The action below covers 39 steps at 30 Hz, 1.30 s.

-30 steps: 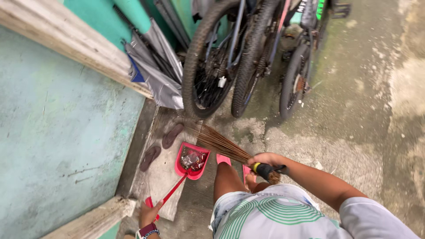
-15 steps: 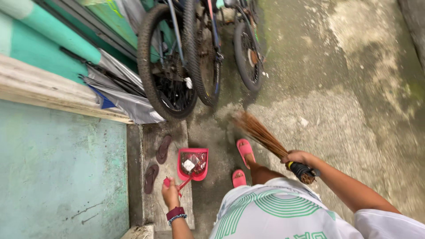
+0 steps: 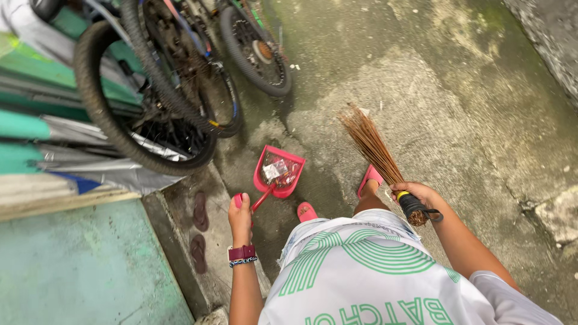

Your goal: The person sweeps debris from an outdoor concrete floor into a dustpan using a small hand broom.

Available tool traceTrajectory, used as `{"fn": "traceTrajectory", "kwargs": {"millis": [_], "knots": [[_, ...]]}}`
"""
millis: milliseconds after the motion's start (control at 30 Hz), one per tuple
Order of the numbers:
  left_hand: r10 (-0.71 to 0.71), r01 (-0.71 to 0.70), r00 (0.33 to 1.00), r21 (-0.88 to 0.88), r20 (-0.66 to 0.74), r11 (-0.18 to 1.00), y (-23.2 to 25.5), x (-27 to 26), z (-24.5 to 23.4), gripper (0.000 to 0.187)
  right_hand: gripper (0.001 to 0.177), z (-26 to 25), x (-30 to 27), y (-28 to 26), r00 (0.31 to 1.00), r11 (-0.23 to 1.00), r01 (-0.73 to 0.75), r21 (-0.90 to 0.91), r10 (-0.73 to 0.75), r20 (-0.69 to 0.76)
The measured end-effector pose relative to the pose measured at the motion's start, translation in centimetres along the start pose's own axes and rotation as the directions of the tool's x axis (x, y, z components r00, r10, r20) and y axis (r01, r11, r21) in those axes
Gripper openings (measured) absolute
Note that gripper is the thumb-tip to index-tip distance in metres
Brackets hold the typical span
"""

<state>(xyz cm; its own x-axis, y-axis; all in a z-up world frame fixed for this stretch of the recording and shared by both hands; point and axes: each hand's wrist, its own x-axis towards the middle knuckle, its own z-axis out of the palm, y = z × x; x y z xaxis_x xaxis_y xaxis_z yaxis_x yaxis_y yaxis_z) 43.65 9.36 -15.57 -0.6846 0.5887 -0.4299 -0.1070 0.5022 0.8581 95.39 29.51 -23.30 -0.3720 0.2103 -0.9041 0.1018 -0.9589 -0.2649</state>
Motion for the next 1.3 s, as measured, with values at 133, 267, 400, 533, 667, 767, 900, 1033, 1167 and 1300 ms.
{"fn": "traceTrajectory", "kwargs": {"millis": [133,267,400,533,667,767,900,1033,1167,1300], "knots": [[0.038,-0.042,0.996,0.041,0.084,0.998,5.2,1.0,7.6,0.030,0.016,-5.2,-1.0,0.0,0.997,0.993,0.045,0.111,-0.037,-0.069],[0.173,-0.207,0.975,0.292,0.139,0.934,8.3,3.6,17.1,0.030,0.021,-11.6,-2.5,-1.3,0.988,0.993,0.042,0.111,-0.026,-0.149],[0.254,-0.353,0.932,0.491,0.258,0.797,10.9,7.0,26.4,0.029,0.033,-17.5,-3.3,-3.0,0.912,0.988,0.155,-0.019,-0.150,-0.381],[0.255,-0.406,0.905,0.517,0.340,0.753,12.7,9.1,34.2,0.028,0.059,-20.0,0.0,-5.9,0.865,0.971,0.222,0.089,-0.154,-0.477],[0.206,-0.396,0.900,0.525,0.383,0.753,13.4,9.5,39.9,0.027,0.064,-19.1,6.7,-8.2,0.823,0.974,0.217,0.069,-0.145,-0.549],[0.289,-0.480,0.871,0.564,0.397,0.672,12.7,8.6,43.2,0.030,0.077,-17.0,10.6,-7.3,0.827,0.976,-0.048,-0.215,-0.082,-0.556],[0.238,-0.455,0.873,0.537,0.425,0.710,13.6,9.1,44.4,0.026,0.094,-11.1,11.5,-2.6,0.930,0.658,-0.188,-0.729,-0.119,-0.348],[0.221,-0.453,0.867,0.521,0.448,0.723,14.4,9.2,43.8,0.024,0.098,-10.0,2.5,1.5,0.972,0.726,-0.046,-0.686,-0.125,-0.198],[0.248,-0.477,0.858,0.523,0.449,0.707,14.1,9.2,43.7,0.024,0.102,-12.1,-9.4,2.2,0.932,0.757,-0.308,-0.576,0.118,-0.344],[0.217,-0.459,0.866,0.549,0.450,0.699,13.7,8.8,44.3,0.025,0.105,-16.3,-12.4,1.9,0.887,0.621,-0.376,-0.688,0.025,-0.462]]}}
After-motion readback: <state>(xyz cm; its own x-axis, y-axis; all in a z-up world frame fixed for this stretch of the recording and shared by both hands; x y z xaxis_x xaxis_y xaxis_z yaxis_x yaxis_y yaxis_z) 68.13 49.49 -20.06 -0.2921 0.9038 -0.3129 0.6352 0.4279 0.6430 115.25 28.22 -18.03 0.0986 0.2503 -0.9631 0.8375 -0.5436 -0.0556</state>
